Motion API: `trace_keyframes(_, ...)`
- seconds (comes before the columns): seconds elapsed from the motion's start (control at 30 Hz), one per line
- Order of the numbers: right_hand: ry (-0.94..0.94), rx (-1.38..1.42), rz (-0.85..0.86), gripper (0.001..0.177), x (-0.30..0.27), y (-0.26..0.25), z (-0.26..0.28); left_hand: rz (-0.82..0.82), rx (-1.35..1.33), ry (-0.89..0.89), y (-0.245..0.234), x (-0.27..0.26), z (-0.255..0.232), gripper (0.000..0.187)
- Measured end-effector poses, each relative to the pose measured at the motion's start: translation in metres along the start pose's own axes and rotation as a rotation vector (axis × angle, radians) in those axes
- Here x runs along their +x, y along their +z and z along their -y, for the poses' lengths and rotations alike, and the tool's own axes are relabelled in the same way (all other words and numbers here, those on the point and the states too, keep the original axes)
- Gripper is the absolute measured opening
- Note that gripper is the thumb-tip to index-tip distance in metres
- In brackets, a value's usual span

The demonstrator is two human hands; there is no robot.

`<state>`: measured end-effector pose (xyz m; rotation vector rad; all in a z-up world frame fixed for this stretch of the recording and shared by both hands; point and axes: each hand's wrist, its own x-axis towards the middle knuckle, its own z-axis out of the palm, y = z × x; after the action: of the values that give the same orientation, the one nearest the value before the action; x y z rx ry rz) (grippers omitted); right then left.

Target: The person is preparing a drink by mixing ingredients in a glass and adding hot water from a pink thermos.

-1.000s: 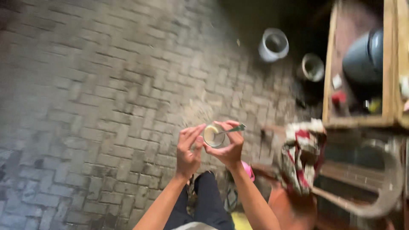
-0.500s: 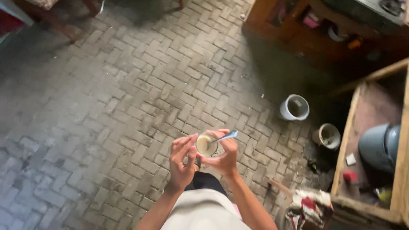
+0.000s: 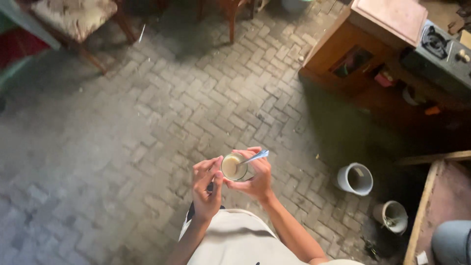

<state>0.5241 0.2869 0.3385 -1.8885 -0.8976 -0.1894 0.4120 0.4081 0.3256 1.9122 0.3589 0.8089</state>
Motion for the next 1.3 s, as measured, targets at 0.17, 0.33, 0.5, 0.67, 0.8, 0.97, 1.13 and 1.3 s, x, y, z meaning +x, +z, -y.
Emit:
trace_keyframes(0.17,0.013,0.019,-0.04,0.066,0.114,0.045,-0.035,0.014,-0.036,0.028,-0.003,0.125,0.046,0.032)
trace_keyframes(0.33,0.023,0.011,-0.041,0.064,0.22,0.082,-0.072,0.065,-0.012,0.053,-0.001,0.245,0.078,0.033)
trace_keyframes(0.5,0.03,-0.035,-0.071,0.066,0.333,0.121,-0.124,0.089,-0.028,0.082,0.02,0.37,0.137,0.032)
trace_keyframes(0.67,0.009,0.007,-0.061,0.067,0.452,0.16,-0.192,0.079,-0.013,0.07,0.046,0.496,0.188,0.033)
trace_keyframes(0.8,-0.021,-0.009,-0.022,0.068,0.557,0.188,-0.232,0.072,-0.053,0.005,0.063,0.598,0.227,0.032)
trace_keyframes(0.97,0.008,0.02,0.028,0.066,0.667,0.23,-0.28,0.04,-0.004,0.002,0.075,0.714,0.266,0.032)
trace_keyframes(1.13,-0.022,0.028,0.027,0.065,0.777,0.285,-0.336,0.001,-0.037,0.029,0.088,0.831,0.322,0.03)
trace_keyframes(1.3,0.017,0.037,-0.031,0.063,0.883,0.329,-0.381,0.063,-0.012,-0.009,0.096,0.955,0.367,0.029)
